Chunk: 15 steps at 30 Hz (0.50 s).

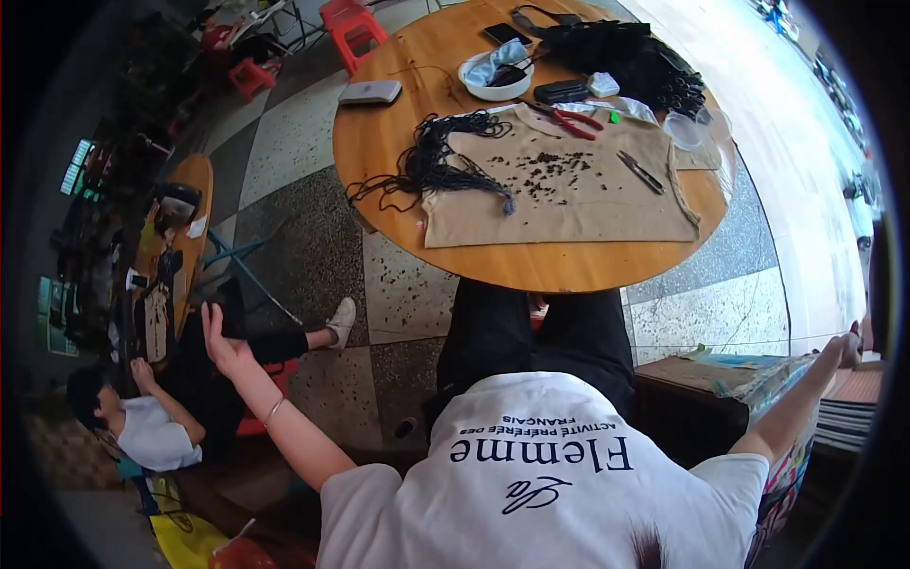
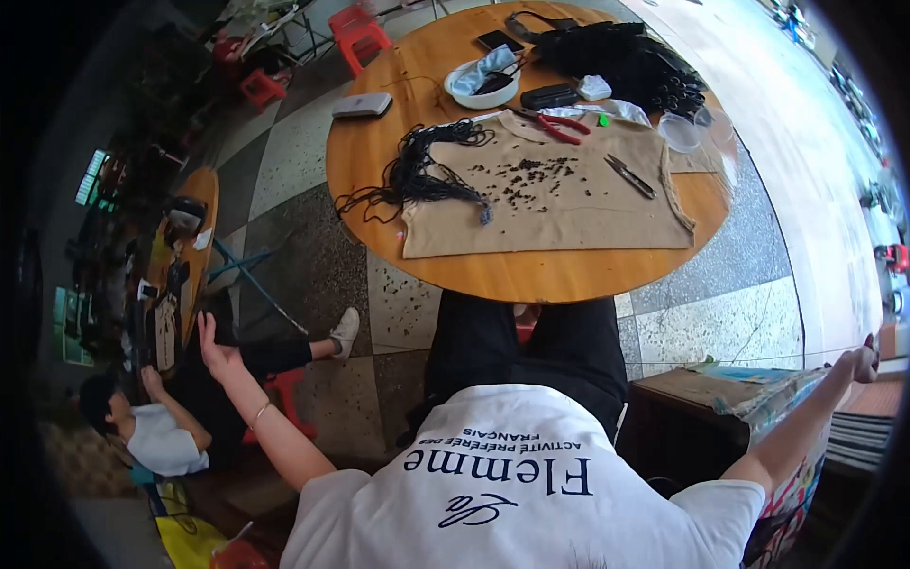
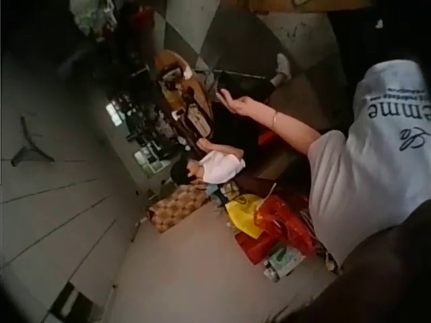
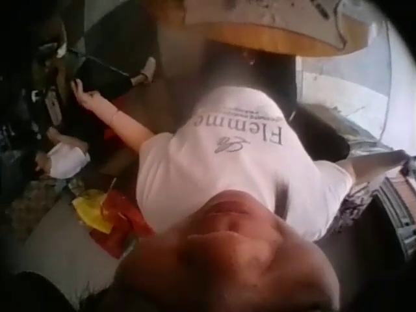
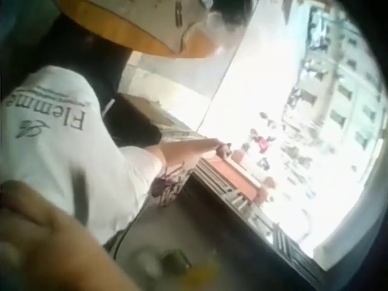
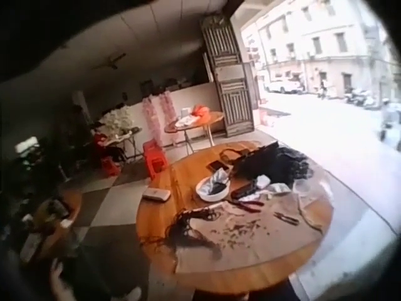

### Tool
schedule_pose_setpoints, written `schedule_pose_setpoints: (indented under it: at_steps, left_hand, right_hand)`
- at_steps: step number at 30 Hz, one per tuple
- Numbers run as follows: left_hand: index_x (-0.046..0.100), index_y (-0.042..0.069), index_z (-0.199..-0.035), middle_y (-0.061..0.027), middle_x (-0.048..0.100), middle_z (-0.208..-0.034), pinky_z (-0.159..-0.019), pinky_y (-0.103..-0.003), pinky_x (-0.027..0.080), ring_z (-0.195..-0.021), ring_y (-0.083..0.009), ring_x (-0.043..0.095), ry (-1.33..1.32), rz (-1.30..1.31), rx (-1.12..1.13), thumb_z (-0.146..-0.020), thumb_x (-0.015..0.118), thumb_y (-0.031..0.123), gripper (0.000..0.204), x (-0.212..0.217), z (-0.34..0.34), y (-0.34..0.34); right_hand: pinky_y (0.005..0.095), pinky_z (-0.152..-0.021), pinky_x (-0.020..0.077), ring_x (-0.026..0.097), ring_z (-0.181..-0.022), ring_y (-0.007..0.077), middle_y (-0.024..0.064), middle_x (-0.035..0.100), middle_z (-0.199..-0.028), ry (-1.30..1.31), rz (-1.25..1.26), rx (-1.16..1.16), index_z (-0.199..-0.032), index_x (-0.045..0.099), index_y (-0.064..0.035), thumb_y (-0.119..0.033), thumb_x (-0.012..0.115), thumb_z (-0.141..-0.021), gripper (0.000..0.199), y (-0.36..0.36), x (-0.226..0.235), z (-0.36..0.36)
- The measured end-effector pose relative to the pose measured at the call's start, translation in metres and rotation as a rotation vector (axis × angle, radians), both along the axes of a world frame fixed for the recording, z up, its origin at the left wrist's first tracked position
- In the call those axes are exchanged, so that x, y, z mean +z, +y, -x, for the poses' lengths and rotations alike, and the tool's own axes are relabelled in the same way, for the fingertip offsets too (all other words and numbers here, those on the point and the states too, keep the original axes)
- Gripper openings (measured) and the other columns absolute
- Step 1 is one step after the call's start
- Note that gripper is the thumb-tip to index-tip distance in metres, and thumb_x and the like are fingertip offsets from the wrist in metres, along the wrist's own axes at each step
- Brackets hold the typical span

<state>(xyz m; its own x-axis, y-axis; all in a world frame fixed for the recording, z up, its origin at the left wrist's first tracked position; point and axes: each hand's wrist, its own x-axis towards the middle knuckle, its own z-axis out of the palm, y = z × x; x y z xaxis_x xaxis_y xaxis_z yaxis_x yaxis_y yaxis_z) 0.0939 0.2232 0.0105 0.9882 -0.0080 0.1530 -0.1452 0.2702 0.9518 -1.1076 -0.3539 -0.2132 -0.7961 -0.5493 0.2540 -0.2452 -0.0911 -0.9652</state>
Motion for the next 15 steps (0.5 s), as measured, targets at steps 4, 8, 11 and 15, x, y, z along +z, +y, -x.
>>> schedule_pose_setpoints:
  at_steps: [4, 8, 11, 15]
  left_hand:
    - [0.059, 0.002, -0.118, -0.0106, 0.058, -0.120, -0.093, -0.032, 0.042, -0.110, -0.0213, 0.054, -0.456, -0.347, 0.340, -0.081, 0.068, 0.008, 0.038, -0.068, -0.020, -0.017]
    - [0.059, 0.002, -0.117, -0.0122, 0.059, -0.119, -0.092, -0.031, 0.043, -0.106, -0.0206, 0.056, -0.619, -0.491, 0.500, -0.084, 0.067, 0.011, 0.036, -0.091, -0.040, 0.002]
    - [0.057, 0.000, -0.119, -0.0118, 0.059, -0.119, -0.091, -0.031, 0.044, -0.103, -0.0182, 0.057, -0.844, -0.660, 0.478, -0.085, 0.065, 0.009, 0.037, -0.060, -0.033, -0.049]
    - [0.057, 0.000, -0.120, -0.0112, 0.061, -0.117, -0.088, -0.029, 0.046, -0.098, -0.0184, 0.059, -0.942, -0.803, 0.523, -0.085, 0.066, 0.010, 0.037, -0.050, -0.018, -0.070]
  right_hand:
    - [0.0349, -0.082, 0.0471, 0.058, -0.102, 0.0225, 0.0144, 0.061, -0.109, 0.091, -0.024, -0.064, -0.115, 0.058, 0.0001, -0.016, 0.050, -0.087, 0.033, -0.024, 0.051, -0.038]
    - [0.0353, -0.080, 0.0477, 0.059, -0.100, 0.0218, 0.0140, 0.062, -0.107, 0.126, 0.007, -0.069, -0.114, 0.059, -0.0006, -0.017, 0.051, -0.087, 0.033, -0.049, 0.095, -0.084]
    - [0.0357, -0.079, 0.0482, 0.060, -0.099, 0.0212, 0.0137, 0.063, -0.106, 0.071, -0.037, -0.159, -0.113, 0.060, -0.0011, -0.018, 0.052, -0.086, 0.033, 0.028, 0.055, -0.112]
    - [0.0361, -0.077, 0.0488, 0.061, -0.097, 0.0205, 0.0134, 0.064, -0.104, 0.047, -0.074, -0.139, -0.112, 0.062, -0.0018, -0.020, 0.054, -0.086, 0.033, 0.049, 0.056, -0.213]
